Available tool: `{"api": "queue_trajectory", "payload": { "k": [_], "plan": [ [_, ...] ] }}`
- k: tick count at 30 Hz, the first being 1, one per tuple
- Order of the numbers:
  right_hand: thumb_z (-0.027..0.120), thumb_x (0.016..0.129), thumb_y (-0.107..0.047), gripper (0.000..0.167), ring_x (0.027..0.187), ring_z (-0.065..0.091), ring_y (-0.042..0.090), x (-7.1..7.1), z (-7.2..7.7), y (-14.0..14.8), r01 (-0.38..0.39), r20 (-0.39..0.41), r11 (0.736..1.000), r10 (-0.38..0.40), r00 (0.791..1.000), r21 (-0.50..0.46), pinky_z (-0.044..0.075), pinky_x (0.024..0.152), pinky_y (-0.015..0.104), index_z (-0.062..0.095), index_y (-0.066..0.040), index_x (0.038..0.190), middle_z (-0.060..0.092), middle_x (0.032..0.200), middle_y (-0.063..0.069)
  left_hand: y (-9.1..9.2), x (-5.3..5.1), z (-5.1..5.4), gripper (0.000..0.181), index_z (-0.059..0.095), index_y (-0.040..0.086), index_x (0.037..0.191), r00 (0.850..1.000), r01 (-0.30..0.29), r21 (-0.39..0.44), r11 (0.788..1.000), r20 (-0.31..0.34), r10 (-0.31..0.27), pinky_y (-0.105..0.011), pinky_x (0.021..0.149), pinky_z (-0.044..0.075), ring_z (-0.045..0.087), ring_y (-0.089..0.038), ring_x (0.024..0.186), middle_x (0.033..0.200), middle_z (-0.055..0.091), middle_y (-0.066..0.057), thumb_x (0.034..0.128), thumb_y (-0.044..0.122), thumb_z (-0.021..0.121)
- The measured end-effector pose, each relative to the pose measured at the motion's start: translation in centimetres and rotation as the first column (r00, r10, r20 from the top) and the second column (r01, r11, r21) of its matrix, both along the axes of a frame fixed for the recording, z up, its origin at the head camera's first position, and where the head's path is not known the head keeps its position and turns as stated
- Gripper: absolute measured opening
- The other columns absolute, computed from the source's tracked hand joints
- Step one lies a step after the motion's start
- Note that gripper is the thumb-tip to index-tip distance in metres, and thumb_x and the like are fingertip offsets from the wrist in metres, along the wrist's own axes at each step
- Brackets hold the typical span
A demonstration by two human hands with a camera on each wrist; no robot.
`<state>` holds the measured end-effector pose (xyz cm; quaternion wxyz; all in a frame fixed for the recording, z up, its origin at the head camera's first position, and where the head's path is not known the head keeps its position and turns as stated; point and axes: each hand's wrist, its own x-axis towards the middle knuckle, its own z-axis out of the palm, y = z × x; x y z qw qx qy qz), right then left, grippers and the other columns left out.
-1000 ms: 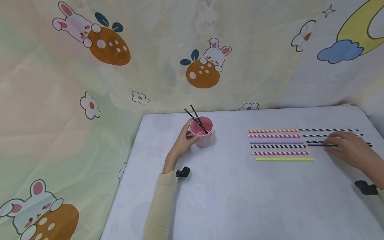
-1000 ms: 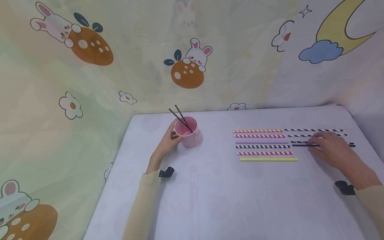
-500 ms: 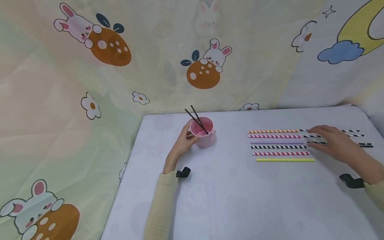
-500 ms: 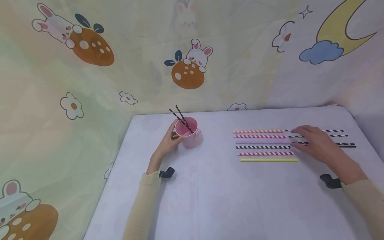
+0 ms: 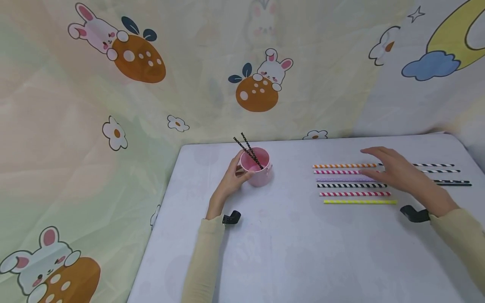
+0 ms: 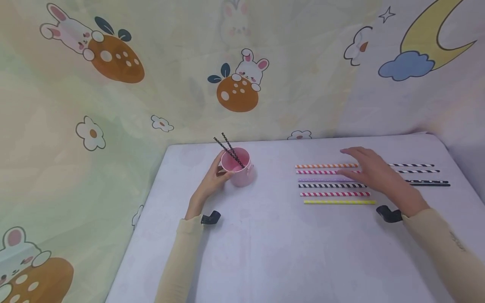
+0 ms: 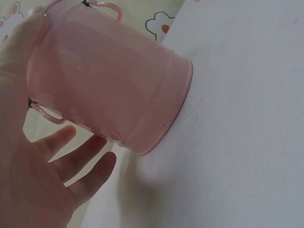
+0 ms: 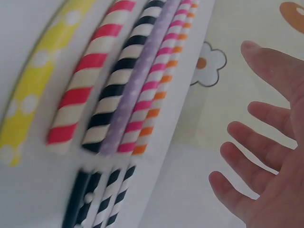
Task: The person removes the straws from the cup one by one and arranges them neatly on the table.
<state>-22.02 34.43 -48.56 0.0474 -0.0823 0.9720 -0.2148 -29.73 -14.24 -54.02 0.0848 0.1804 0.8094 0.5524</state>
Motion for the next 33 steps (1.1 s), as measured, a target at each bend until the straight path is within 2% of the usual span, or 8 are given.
{"api": "queue_trajectory", "payload": {
  "k": [3,8,13,15,21,28,30,33],
  "plan": [
    [0.076,0.089,-0.03,0.071,0.136,0.03,0.053,-0.6,0.5,-1.0,-0.015,0.001,1.0,0.015,1.0,-0.026,0.03,0.107,0.076,0.043,-0.005,0.147,0.036,0.15,0.031,0.0,0.1,0.1,0.083,0.023,0.042,0.157,1.0,-0.001,-0.001,1.0,0.0,0.001,-0.044,0.114,0.045,0.05,-0.036,0.137,0.164,0.026,-0.004,0.0921,0.035,0.073],
    [0.077,0.089,-0.035,0.072,0.138,0.031,0.049,-1.6,1.1,-2.6,-0.044,-0.03,0.998,0.043,0.999,-0.044,0.029,0.11,0.072,0.045,-0.005,0.147,0.038,0.151,0.027,0.0,-0.1,0.1,0.083,0.022,0.042,0.158,1.0,-0.002,-0.007,1.0,-0.003,0.002,-0.046,0.114,0.044,0.05,-0.036,0.137,0.164,0.026,-0.004,0.0918,0.036,0.073],
    [0.074,0.089,-0.048,0.08,0.142,0.027,0.049,-2.7,2.0,-4.5,-0.043,0.023,0.998,0.044,0.999,-0.052,0.026,0.113,0.073,0.042,-0.006,0.149,0.033,0.155,0.026,0.0,-0.2,0.1,0.083,0.022,0.041,0.158,1.0,-0.004,-0.014,1.0,-0.003,0.004,-0.046,0.114,0.044,0.049,-0.037,0.137,0.163,0.027,-0.005,0.0919,0.035,0.072],
    [0.074,0.089,-0.045,0.079,0.142,0.026,0.048,-3.1,2.3,-5.2,-0.052,0.029,0.996,0.054,0.998,-0.068,0.026,0.114,0.072,0.041,-0.006,0.15,0.032,0.155,0.027,0.0,-0.2,0.1,0.083,0.022,0.04,0.158,1.0,-0.001,-0.01,1.0,-0.001,0.001,-0.047,0.115,0.044,0.049,-0.038,0.138,0.163,0.027,-0.006,0.0924,0.033,0.072],
    [0.076,0.09,-0.035,0.073,0.139,0.037,0.044,-4.2,2.7,-7.1,-0.106,-0.029,0.986,0.104,0.994,-0.125,0.033,0.113,0.068,0.044,-0.006,0.149,0.04,0.152,0.024,0.0,0.1,0.2,0.083,0.021,0.039,0.159,1.0,0.006,-0.016,1.0,0.011,-0.006,-0.048,0.115,0.043,0.048,-0.038,0.138,0.163,0.027,-0.005,0.0934,0.029,0.071],
    [0.077,0.09,-0.023,0.064,0.128,0.05,0.04,-5.9,2.8,-9.3,-0.217,-0.102,0.941,0.197,0.975,-0.26,0.042,0.107,0.061,0.05,-0.004,0.144,0.054,0.142,0.02,0.1,0.0,0.2,0.085,0.019,0.032,0.161,0.999,0.023,0.016,1.0,0.028,-0.023,-0.051,0.116,0.042,0.046,-0.04,0.14,0.162,0.027,-0.009,0.0942,0.021,0.071],
    [0.077,0.09,-0.024,0.064,0.129,0.05,0.038,-6.4,3.0,-10.0,-0.219,-0.083,0.932,0.203,0.976,-0.289,0.042,0.109,0.06,0.05,-0.005,0.145,0.054,0.144,0.018,0.1,-0.1,0.1,0.085,0.019,0.032,0.161,0.999,0.019,0.019,1.0,0.032,-0.02,-0.051,0.116,0.042,0.046,-0.04,0.14,0.163,0.026,-0.009,0.0942,0.021,0.071],
    [0.076,0.091,-0.033,0.066,0.131,0.05,0.035,-7.0,3.5,-11.5,-0.205,-0.035,0.934,0.203,0.978,-0.293,0.042,0.11,0.059,0.048,-0.008,0.146,0.052,0.146,0.016,0.0,-0.1,0.1,0.085,0.02,0.035,0.16,0.999,0.014,0.013,1.0,0.029,-0.014,-0.048,0.115,0.043,0.047,-0.038,0.139,0.163,0.026,-0.007,0.0939,0.023,0.071]
  ]
}}
